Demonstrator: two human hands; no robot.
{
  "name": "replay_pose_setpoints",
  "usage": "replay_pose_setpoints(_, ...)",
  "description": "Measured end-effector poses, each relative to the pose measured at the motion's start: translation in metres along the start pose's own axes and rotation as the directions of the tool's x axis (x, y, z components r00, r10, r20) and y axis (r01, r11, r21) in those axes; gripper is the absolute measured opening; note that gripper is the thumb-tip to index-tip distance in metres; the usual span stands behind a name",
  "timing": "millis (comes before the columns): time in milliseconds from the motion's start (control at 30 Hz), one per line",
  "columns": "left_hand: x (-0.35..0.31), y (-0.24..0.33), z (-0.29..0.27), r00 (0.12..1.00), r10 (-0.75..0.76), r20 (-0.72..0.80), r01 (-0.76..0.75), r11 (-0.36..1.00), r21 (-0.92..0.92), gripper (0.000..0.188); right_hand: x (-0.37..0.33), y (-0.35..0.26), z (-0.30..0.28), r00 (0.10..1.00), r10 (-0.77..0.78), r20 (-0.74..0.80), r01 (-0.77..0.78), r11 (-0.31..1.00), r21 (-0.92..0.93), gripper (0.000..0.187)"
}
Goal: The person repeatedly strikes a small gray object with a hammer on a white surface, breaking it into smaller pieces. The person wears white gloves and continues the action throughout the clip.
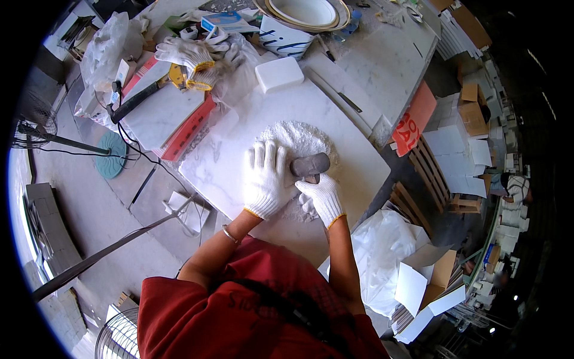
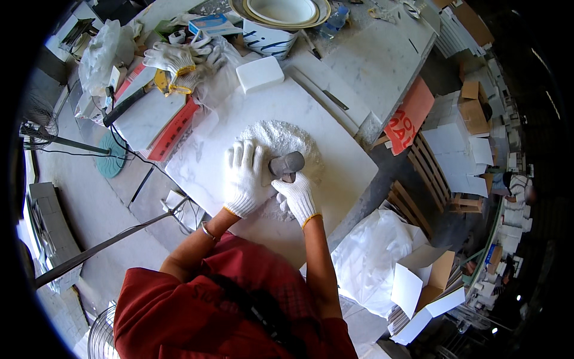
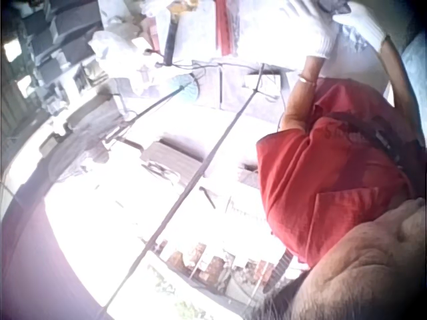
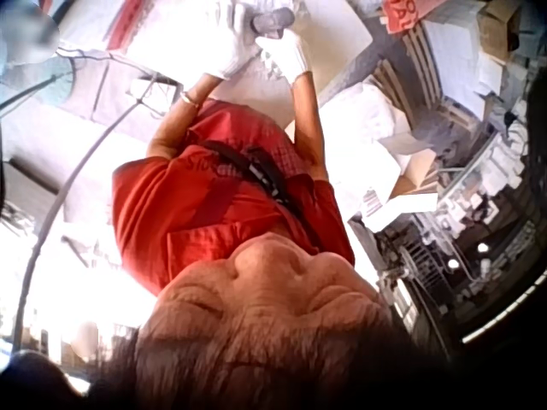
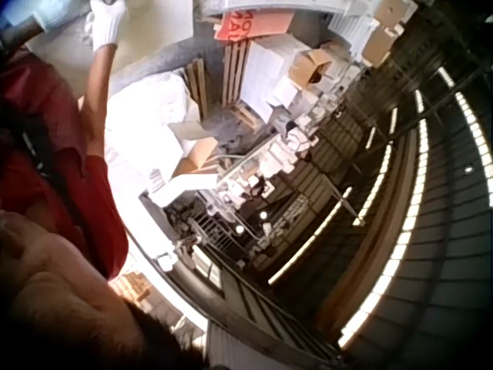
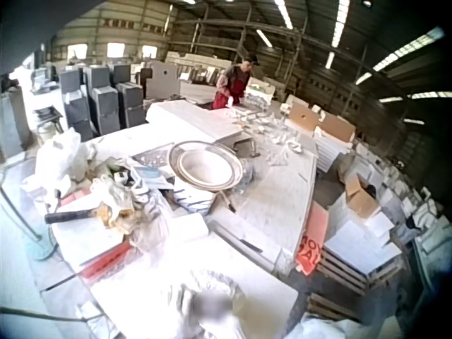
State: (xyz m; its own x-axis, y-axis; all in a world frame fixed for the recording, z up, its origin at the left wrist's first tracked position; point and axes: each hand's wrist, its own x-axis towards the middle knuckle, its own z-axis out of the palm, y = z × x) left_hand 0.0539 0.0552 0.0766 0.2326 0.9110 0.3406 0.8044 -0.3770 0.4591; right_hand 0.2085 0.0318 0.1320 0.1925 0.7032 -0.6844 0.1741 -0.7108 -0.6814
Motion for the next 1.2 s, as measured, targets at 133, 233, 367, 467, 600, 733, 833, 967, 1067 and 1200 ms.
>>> replay_pose_setpoints(133,0.004,0.001,-0.001,0.999,0.016,-0.031,-0.016,1.0,0.003,0.076,-0.026,-0.006,-0.006,0.997,-0.028,-0.068,0.037,0.989,0.146,0.023)
replay_pose_setpoints(233,0.0,-0.005,0.008,0.999,0.031,-0.044,-0.031,0.999,0.007,0.072,-0.039,-0.007,-0.006,0.984,-0.143,-0.105,0.144,0.99,-0.002,0.022)
replay_pose_setpoints(367,0.003,-0.001,0.0,0.998,0.009,0.059,-0.008,1.0,-0.027,0.068,0.017,0.04,0.01,0.875,-0.465,-0.133,0.369,0.819,-0.439,0.024)
replay_pose_setpoints(467,0.0,-0.005,0.006,1.0,0.007,0.01,-0.007,1.0,-0.017,0.07,0.015,0.017,0.009,1.0,-0.001,0.021,0.001,1.0,-0.011,0.027)
replay_pose_setpoints(600,0.001,-0.001,0.0,1.0,0.02,-0.012,-0.021,0.999,-0.037,0.074,-0.001,0.01,-0.006,1.0,-0.003,0.002,0.002,0.99,0.139,0.03)
replay_pose_setpoints(733,0.0,-0.004,0.002,0.999,0.018,-0.033,-0.019,1.0,-0.019,0.076,-0.038,-0.018,-0.01,0.983,-0.163,-0.079,0.177,0.958,0.226,0.028)
replay_pose_setpoints(833,0.003,-0.004,0.005,1.0,0.012,-0.009,-0.012,1.0,-0.027,0.076,-0.023,0.0,0.001,0.981,-0.142,-0.129,0.155,0.983,0.095,0.024)
replay_pose_setpoints(967,0.002,-0.002,-0.001,0.999,0.012,0.034,-0.011,1.0,-0.005,0.072,0.019,0.018,0.008,0.999,-0.05,-0.001,0.049,0.987,-0.15,0.022)
replay_pose_setpoints(1067,0.001,-0.003,-0.001,1.0,0.023,-0.01,-0.023,1.0,-0.013,0.072,0.008,0.005,0.003,0.997,0.076,-0.013,-0.076,0.996,0.041,0.026)
replay_pose_setpoints(1200,0.0,-0.003,-0.002,1.0,0.023,0.002,-0.023,1.0,-0.016,0.076,-0.018,-0.002,-0.01,0.997,-0.07,-0.028,0.075,0.977,0.199,0.033)
